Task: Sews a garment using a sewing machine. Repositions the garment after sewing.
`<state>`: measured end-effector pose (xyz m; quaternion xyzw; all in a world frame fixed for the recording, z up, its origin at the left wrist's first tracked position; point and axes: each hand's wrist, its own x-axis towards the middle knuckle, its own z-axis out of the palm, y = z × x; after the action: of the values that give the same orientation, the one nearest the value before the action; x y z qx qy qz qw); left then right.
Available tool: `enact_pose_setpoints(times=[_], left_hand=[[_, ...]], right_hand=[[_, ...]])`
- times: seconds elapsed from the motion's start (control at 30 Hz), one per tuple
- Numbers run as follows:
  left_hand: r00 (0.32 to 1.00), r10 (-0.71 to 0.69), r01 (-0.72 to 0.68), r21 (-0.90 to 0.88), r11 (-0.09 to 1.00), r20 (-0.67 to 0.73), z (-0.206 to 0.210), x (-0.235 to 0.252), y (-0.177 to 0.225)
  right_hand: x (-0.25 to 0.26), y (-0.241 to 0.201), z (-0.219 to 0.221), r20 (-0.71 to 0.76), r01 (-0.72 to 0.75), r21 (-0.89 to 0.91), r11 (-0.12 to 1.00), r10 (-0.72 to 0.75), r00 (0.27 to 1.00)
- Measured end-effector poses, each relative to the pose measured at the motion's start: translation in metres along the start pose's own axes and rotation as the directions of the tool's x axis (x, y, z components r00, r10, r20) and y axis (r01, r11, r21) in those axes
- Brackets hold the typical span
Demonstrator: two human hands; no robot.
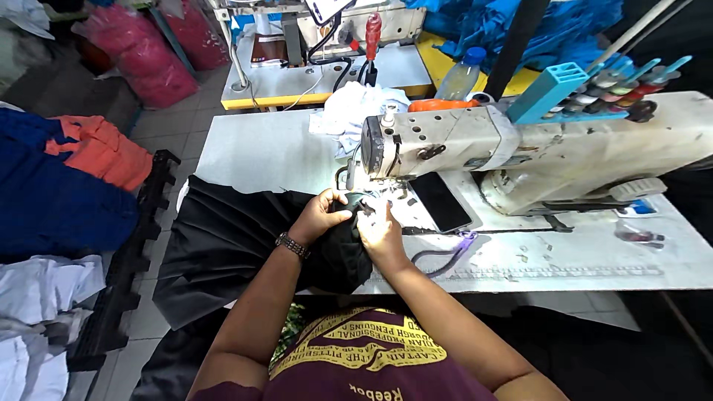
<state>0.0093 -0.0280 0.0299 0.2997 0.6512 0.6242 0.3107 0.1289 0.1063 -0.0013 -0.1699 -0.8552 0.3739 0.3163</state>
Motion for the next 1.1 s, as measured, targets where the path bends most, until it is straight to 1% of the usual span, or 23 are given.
enact_pose_setpoints(times=[0.13, 0.27, 0.4, 0.5, 0.57, 0.63, 0.7, 0.77, 0.87, 1.0, 1.1], left_hand=[[1.0, -0.001, 0.002, -0.023, 1.0, 0.02, -0.002, 0.001, -0.003], [1.0, -0.013, 0.014, -0.09, 0.996, 0.007, -0.003, 0.001, -0.003], [0.999, -0.019, 0.017, -0.077, 0.997, -0.027, -0.002, 0.001, -0.002], [0.999, -0.017, 0.014, -0.06, 0.998, -0.036, -0.001, 0.001, -0.002], [0.999, -0.009, 0.007, -0.056, 0.998, -0.031, -0.001, 0.001, -0.003], [1.0, 0.016, -0.016, -0.025, 1.0, -0.022, -0.002, 0.001, -0.004], [0.997, 0.072, -0.072, 0.038, 0.997, -0.001, -0.002, 0.002, -0.004], [0.993, 0.115, -0.117, 0.091, 0.989, 0.025, -0.001, 0.002, -0.001], [0.993, 0.114, -0.116, 0.145, 0.983, 0.017, 0.004, 0.004, 0.004], [0.988, 0.155, -0.144, 0.244, 0.959, -0.028, 0.006, 0.017, -0.01], [0.991, 0.131, -0.119, 0.229, 0.966, -0.041, 0.006, 0.017, -0.009]], right_hand=[[0.001, 0.0, -0.001, -0.003, -0.037, 0.008, 0.999, 0.037, 0.999], [0.004, 0.001, -0.002, -0.006, -0.08, 0.017, 0.997, 0.08, 0.997], [0.007, 0.004, -0.003, 0.003, -0.053, 0.056, 0.997, 0.053, 0.999], [0.008, 0.01, -0.001, -0.032, 0.013, 0.035, 0.999, -0.012, 0.999], [0.009, 0.01, -0.002, -0.015, 0.015, 0.005, 1.0, -0.015, 1.0], [0.012, 0.006, -0.006, 0.047, -0.022, -0.018, 1.0, 0.023, 0.999], [0.015, 0.003, -0.008, 0.092, -0.071, -0.036, 0.997, 0.074, 0.993], [0.015, 0.005, -0.007, 0.1, -0.066, -0.028, 0.997, 0.068, 0.993], [0.014, 0.005, -0.007, 0.112, -0.056, -0.052, 0.997, 0.062, 0.992], [0.014, 0.003, -0.008, 0.136, -0.048, -0.071, 0.996, 0.057, 0.989], [0.013, 0.005, -0.007, 0.122, -0.019, -0.071, 0.997, 0.027, 0.992]])
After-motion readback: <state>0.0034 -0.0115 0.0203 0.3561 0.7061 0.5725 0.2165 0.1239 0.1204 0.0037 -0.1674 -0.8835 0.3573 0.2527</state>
